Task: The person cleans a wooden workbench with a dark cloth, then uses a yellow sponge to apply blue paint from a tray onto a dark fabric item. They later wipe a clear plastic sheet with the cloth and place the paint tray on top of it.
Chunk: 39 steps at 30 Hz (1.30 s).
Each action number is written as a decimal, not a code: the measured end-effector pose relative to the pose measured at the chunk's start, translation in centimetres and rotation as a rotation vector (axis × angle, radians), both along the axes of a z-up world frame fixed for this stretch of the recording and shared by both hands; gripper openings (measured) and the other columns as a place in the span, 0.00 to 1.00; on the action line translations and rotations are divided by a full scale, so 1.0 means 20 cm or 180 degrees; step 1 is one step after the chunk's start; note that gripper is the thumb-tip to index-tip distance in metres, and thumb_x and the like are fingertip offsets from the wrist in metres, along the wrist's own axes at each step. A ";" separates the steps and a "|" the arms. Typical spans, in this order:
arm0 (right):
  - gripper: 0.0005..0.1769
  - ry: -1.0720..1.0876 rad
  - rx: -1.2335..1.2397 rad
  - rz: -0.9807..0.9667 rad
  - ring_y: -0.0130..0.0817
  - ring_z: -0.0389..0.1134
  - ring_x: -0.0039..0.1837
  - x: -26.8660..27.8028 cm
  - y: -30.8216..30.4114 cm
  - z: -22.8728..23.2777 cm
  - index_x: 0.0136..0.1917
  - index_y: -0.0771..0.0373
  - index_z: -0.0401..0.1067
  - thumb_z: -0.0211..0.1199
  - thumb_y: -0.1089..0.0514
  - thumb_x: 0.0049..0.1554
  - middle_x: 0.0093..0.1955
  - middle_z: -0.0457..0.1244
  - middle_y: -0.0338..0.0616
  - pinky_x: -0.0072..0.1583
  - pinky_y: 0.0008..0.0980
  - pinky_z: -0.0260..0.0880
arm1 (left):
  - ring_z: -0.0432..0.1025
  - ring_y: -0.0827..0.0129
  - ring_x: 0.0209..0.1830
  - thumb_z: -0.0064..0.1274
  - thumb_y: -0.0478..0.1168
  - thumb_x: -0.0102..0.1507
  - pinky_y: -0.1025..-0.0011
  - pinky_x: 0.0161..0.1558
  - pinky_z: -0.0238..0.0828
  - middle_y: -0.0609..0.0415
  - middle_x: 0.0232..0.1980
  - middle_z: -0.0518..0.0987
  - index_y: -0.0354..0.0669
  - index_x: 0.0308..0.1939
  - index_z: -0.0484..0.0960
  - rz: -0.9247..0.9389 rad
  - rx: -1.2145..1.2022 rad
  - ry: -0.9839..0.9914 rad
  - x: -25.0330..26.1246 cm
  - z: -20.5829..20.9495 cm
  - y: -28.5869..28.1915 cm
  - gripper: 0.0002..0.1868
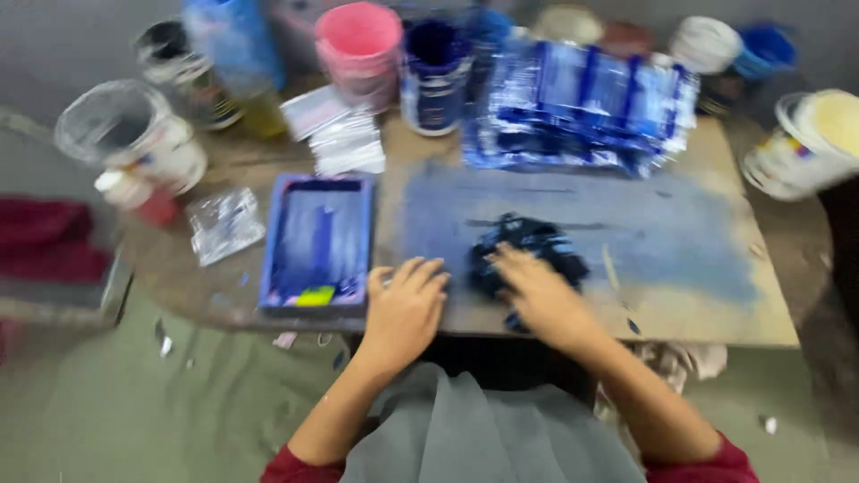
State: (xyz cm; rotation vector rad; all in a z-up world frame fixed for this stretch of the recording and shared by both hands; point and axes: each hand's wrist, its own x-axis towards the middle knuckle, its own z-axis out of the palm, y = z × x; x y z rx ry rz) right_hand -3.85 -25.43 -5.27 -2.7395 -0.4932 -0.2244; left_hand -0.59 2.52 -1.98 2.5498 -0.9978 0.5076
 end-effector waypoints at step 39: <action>0.16 -0.1465 -0.0856 0.0158 0.54 0.68 0.68 0.88 0.05 -0.05 0.53 0.69 0.81 0.68 0.54 0.57 0.65 0.66 0.61 0.71 0.43 0.65 | 0.75 0.64 0.36 0.65 0.37 0.61 0.70 0.44 0.72 0.61 0.34 0.78 0.50 0.41 0.87 0.0950 -0.1830 -0.0340 0.15 -0.09 0.82 0.06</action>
